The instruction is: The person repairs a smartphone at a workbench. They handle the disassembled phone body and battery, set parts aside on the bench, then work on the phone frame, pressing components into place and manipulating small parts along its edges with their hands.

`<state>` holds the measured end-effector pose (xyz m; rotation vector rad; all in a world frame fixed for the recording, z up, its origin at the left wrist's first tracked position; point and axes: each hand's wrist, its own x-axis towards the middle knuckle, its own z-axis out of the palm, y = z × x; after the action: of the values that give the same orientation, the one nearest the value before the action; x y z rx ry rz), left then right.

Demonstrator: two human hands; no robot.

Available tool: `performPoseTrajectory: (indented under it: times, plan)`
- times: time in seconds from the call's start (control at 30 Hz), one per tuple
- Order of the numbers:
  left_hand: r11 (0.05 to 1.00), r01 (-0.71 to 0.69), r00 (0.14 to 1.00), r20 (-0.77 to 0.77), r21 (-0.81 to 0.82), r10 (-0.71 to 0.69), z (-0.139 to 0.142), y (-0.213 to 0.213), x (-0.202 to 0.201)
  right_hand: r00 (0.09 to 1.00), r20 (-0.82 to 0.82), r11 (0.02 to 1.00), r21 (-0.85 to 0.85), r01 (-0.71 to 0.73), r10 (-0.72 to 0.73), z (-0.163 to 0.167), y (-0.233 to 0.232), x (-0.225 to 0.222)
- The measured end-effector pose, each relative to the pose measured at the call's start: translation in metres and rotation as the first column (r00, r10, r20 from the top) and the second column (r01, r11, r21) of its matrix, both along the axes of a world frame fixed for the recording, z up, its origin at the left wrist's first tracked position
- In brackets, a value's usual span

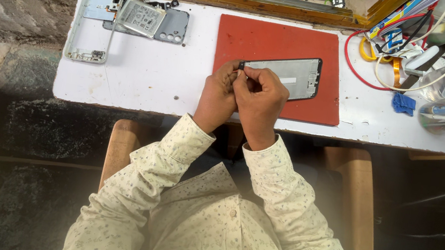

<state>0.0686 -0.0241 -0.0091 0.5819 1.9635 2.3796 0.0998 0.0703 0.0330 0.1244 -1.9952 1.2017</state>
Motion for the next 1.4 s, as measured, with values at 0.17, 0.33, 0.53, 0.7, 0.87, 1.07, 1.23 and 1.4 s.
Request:
performPoseTrajectory:
  times: [0.17,0.33,0.53,0.7,0.87,1.07,1.23,1.4]
  plan:
    - [1.000,-0.005,0.999,-0.052,-0.007,0.005,-0.003,0.001,-0.002,0.999,0.001,0.999,0.008,-0.044,0.044,0.001,0.006,0.000]
    - [0.986,0.095,0.995,-0.006,0.138,-0.095,-0.006,0.007,-0.005,0.999,0.044,0.996,-0.090,0.001,0.003,-0.005,0.036,-0.010]
    - [0.990,0.094,0.996,0.003,0.102,-0.094,-0.008,0.007,-0.005,0.990,0.067,0.988,-0.081,0.128,-0.123,-0.020,0.105,-0.024]
    - [0.994,0.089,0.996,0.008,0.066,-0.089,-0.007,0.007,-0.006,0.962,0.082,0.964,-0.041,0.263,-0.259,-0.018,0.149,-0.029]
    - [0.991,0.095,0.995,0.026,0.093,-0.098,-0.008,0.008,-0.005,0.933,0.007,0.931,0.060,0.360,-0.361,-0.016,0.126,-0.025]
    - [0.994,0.070,0.997,0.032,0.085,-0.073,-0.009,0.009,-0.007,0.986,0.091,0.985,-0.089,0.145,-0.137,-0.008,0.042,-0.007]
    - [0.995,0.048,0.999,-0.005,0.093,-0.048,-0.007,0.007,-0.007,0.998,0.057,0.993,-0.112,0.042,-0.036,0.005,0.020,0.001]
    - [0.996,0.056,0.998,0.030,0.072,-0.059,-0.007,0.004,-0.006,0.999,0.036,0.994,-0.108,-0.027,0.031,0.013,0.027,0.003]
